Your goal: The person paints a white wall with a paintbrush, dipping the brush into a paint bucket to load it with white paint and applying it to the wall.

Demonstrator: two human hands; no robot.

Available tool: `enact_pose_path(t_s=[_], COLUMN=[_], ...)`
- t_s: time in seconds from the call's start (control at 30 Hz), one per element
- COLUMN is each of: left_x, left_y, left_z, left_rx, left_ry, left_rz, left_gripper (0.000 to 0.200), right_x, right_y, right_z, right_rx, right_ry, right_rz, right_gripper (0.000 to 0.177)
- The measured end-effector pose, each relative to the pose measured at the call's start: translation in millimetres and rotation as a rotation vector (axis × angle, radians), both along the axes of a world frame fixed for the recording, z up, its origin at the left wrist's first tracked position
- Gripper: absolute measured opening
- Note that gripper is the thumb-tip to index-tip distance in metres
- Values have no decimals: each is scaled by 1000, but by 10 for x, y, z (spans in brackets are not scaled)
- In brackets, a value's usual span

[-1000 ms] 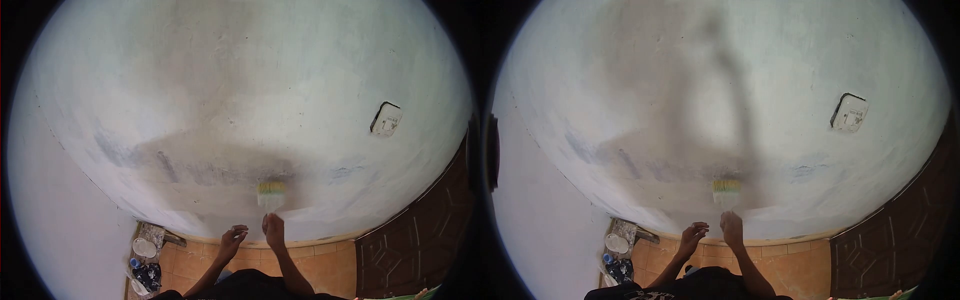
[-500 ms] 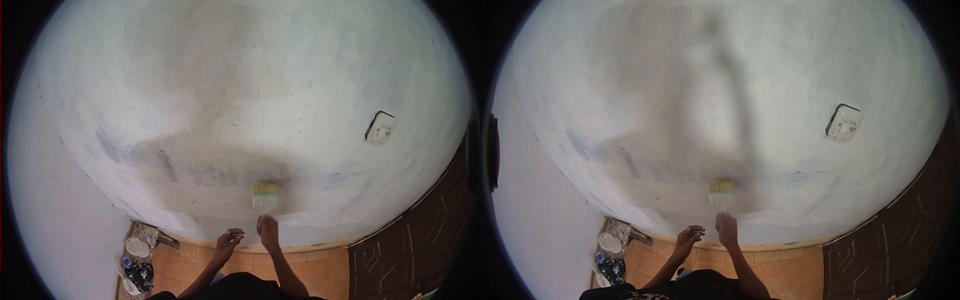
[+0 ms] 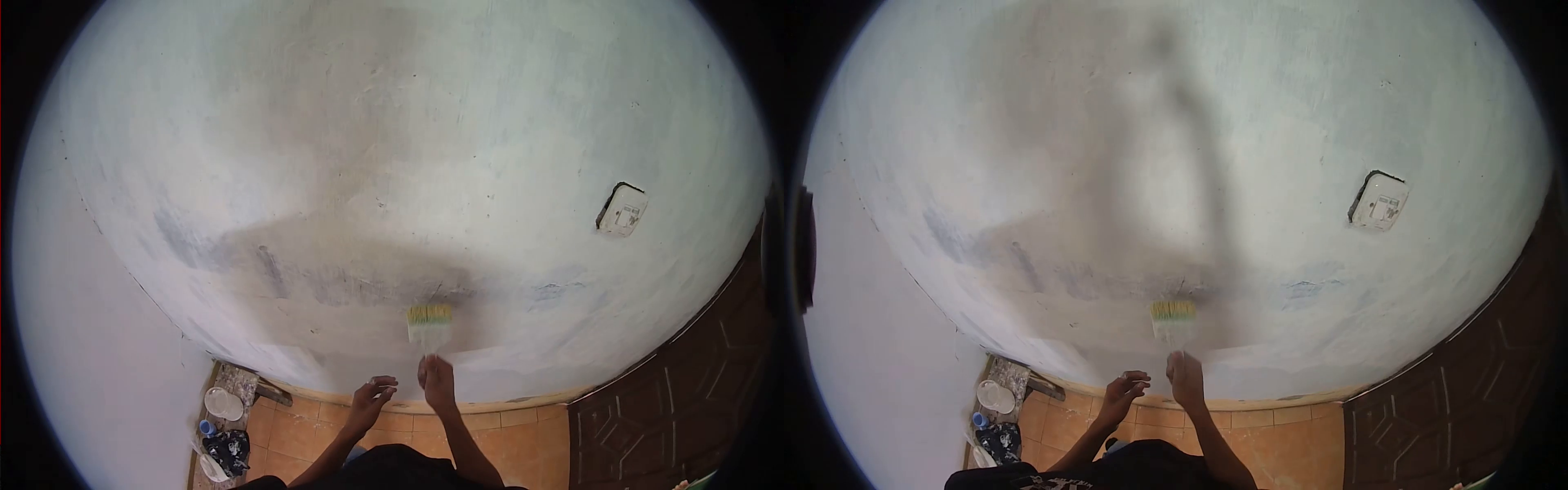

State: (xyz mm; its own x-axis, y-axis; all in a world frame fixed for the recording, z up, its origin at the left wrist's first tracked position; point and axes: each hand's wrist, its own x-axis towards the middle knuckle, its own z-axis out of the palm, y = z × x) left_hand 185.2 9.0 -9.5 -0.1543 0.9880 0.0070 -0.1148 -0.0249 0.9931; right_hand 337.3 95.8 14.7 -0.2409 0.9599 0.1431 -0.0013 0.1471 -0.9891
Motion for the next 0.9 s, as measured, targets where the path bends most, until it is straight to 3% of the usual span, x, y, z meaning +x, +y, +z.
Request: enact_pose_path(t_s=[0.1, 0.17, 0.23, 0.4, 0.5, 0.6, 0.67, 0.77, 0.9], left_x=[15, -12, -32, -235, -306, -314, -287, -246, -200], left_y=[-29, -2, 46, 116, 84, 11, -17, -31, -84], left_z=[-2, 18, 45, 104, 92, -1, -45, -46, -14], left_rx=[-2, 8, 21, 95, 52, -1, -8, 18, 40], left_ry=[59, 49, 0, 21, 31, 29, 20, 43, 65], left_rz=[-34, -40, -28, 73, 106, 75, 43, 23, 68], left_gripper=[21, 21, 21, 24, 24, 24, 24, 24, 21], right_x=[-71, -90, -127, -47, -32, -20, -82, -112, -109], right_y=[234, 290, 412, 121, -75, 135, 244, 350, 65], right_z=[600, 626, 445, -632, -310, 228, 599, 466, -298], right_rx=[57, 64, 107, 50, -76, 107, 76, -31, -13], right_ry=[101, 148, 200, 69, 167, 166, 149, 236, 168], right_rz=[3, -2, 1, -56, -22, 21, -38, -19, -10], right_gripper=[52, 50, 49, 48, 49, 47, 46, 45, 47])
